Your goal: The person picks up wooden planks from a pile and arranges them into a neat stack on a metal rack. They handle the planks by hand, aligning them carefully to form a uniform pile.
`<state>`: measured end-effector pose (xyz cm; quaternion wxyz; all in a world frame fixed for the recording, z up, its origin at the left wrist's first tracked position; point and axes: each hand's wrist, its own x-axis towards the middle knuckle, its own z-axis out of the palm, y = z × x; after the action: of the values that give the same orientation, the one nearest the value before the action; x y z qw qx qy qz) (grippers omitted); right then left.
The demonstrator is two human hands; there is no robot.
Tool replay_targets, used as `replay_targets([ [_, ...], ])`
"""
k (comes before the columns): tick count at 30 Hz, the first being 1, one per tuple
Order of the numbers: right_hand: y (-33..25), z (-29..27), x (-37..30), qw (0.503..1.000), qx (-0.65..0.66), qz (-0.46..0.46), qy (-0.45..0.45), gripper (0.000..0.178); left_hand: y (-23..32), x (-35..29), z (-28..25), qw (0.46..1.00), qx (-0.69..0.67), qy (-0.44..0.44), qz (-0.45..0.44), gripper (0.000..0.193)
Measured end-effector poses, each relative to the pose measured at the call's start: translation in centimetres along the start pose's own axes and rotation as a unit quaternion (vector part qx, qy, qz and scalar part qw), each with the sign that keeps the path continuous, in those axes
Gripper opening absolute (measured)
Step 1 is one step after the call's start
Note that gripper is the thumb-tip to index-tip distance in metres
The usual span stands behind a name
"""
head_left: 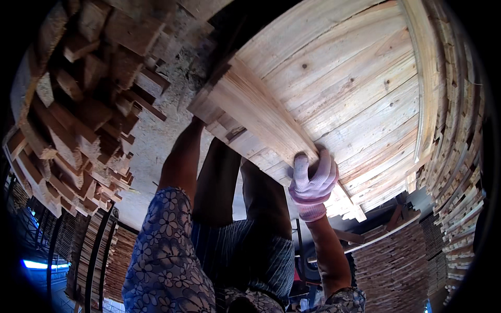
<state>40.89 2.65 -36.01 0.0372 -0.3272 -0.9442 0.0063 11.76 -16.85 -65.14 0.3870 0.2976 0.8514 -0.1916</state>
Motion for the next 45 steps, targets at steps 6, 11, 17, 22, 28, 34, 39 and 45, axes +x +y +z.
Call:
replay_targets([
  [6, 0.6, -1.0, 0.0, 1.000, -0.001, 0.020, -0.001, 0.060, -6.2, -9.3, 0.0, 0.998, -0.024, -0.053, -0.014, 0.024],
  [11, 1.0, -1.2, -1.1, 0.996, 0.083, 0.043, -0.010, 0.064, -7.6, -16.3, -4.8, 0.983, -0.143, -0.108, -0.045, 0.031],
  [17, -0.7, -2.6, 1.5, 0.991, 0.115, 0.059, -0.029, 0.050, -1.3, -8.0, -4.8, 0.986, -0.162, 0.019, -0.025, 0.029],
  [22, -1.4, -1.4, 1.3, 0.997, 0.037, 0.059, -0.032, 0.049, 1.1, -2.3, -2.8, 0.993, -0.108, 0.037, -0.013, 0.027],
  [28, -1.5, -1.5, 1.7, 0.999, 0.018, 0.049, -0.016, 0.051, -3.4, -7.0, -2.5, 0.992, -0.126, 0.028, 0.006, 0.025],
  [34, -0.7, -1.7, 0.4, 0.996, 0.059, 0.053, -0.050, 0.059, -13.9, -26.6, -3.3, 0.987, -0.140, -0.073, 0.028, 0.025],
  [39, -1.1, -3.0, 1.2, 0.989, 0.102, 0.103, -0.039, 0.055, -16.9, -45.8, -11.9, 0.977, -0.171, -0.125, 0.018, 0.025],
  [45, 0.9, -6.1, 2.3, 0.954, 0.198, 0.105, -0.197, 0.063, -3.8, -44.3, -29.8, 0.963, -0.153, -0.007, 0.222, 0.035],
])
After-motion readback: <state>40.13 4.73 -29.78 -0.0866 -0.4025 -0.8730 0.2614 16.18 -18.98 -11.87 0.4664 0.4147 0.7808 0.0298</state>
